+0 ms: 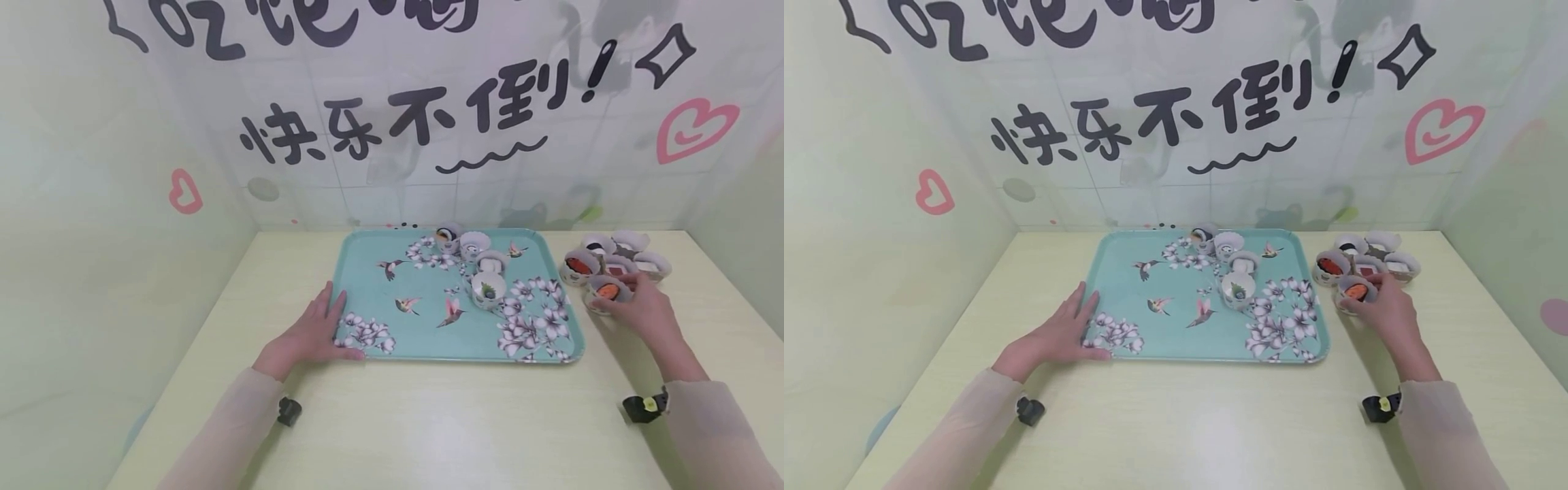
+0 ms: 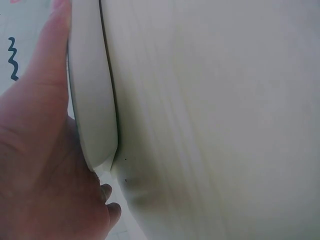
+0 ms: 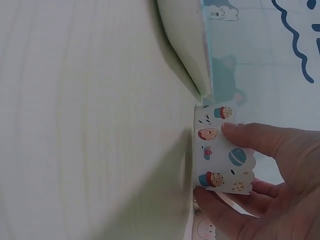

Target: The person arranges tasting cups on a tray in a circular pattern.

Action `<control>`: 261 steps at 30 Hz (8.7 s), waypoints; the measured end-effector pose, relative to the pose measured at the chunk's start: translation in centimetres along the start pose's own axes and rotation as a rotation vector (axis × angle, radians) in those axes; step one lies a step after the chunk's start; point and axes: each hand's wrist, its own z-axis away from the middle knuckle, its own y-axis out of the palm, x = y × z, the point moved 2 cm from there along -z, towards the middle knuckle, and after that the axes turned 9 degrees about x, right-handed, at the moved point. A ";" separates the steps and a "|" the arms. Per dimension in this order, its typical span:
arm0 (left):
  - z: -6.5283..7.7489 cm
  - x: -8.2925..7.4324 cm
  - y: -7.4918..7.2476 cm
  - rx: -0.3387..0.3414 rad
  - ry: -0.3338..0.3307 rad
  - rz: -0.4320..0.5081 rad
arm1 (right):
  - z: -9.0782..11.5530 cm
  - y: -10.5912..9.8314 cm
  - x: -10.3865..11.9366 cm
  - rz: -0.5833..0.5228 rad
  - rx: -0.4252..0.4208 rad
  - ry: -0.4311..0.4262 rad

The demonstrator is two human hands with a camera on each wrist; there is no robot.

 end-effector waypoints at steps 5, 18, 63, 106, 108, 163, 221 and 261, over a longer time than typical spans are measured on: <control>0.0 0.0 -0.1 0.000 0.004 -0.007 | 0.3 -0.4 -0.2 0.017 -0.006 0.002; 0.0 -0.1 -0.1 -0.006 0.005 -0.019 | 1.5 -0.6 0.2 0.030 -0.035 -0.025; -0.1 0.1 0.1 -0.007 0.003 -0.017 | 3.8 2.9 5.1 0.020 0.009 -0.193; 0.0 -0.2 0.0 -0.006 0.007 -0.013 | 3.5 9.9 12.1 -0.008 0.092 -0.329; 0.0 -0.2 0.0 -0.004 0.003 -0.015 | 3.5 10.2 12.3 -0.015 0.093 -0.341; -0.2 -0.1 0.2 -0.003 0.004 -0.023 | 3.7 9.3 13.1 0.085 -0.001 -0.334; -0.2 0.0 0.2 -0.017 0.016 -0.026 | 2.3 -2.4 1.6 0.004 -0.234 -0.108; -0.1 -0.1 0.2 -0.010 0.012 -0.007 | -4.1 -4.4 -6.5 -0.258 -0.073 0.081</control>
